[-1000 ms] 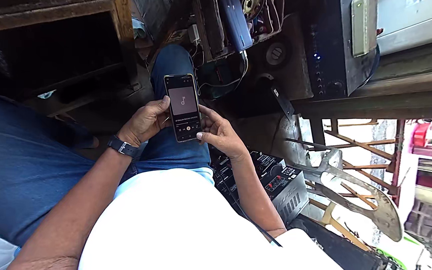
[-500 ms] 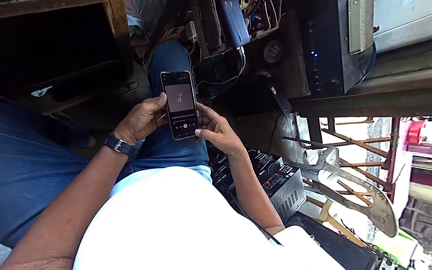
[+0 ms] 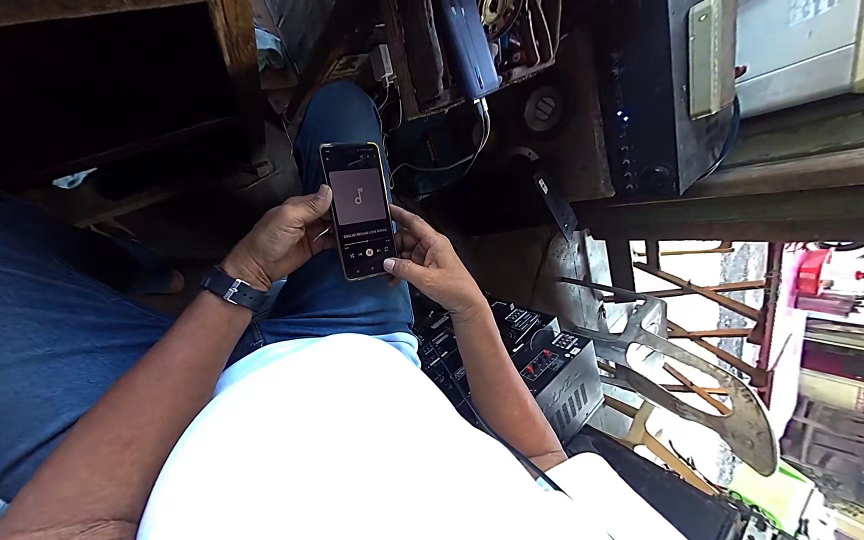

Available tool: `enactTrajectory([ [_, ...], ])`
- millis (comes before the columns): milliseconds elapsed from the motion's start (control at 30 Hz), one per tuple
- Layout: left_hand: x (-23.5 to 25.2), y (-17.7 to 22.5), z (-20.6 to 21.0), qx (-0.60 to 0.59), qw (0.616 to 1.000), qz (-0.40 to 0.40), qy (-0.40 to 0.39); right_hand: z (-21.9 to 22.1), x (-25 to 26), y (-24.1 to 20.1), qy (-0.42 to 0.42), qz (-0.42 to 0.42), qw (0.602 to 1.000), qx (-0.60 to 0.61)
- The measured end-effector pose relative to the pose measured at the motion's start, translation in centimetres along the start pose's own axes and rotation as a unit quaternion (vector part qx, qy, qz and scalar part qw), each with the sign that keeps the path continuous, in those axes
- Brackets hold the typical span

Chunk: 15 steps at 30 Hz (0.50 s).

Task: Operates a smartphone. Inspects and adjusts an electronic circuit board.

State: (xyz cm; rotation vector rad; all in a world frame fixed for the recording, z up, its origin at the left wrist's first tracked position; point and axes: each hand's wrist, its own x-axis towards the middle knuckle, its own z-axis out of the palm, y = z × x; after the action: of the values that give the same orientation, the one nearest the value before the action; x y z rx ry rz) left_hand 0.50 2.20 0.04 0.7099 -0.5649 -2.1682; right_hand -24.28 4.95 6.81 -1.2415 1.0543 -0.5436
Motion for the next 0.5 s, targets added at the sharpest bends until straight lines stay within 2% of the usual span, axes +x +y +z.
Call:
enactTrajectory([
  [233,0.0,-0.1,-0.1,-0.013,1.0,0.002,-0.003,-0.5,0.1,-0.5,-0.01,-0.013,0.999,-0.031],
  [367,0.0,-0.2,-0.2,-0.013,1.0,0.009,-0.016,-1.0,0.6,-0.6,0.028,-0.046,0.995,-0.088],
  [500,0.1,-0.2,-0.2,-0.009,1.0,0.012,-0.023,-1.0,1.2,-0.7,0.058,-0.05,0.994,-0.084],
])
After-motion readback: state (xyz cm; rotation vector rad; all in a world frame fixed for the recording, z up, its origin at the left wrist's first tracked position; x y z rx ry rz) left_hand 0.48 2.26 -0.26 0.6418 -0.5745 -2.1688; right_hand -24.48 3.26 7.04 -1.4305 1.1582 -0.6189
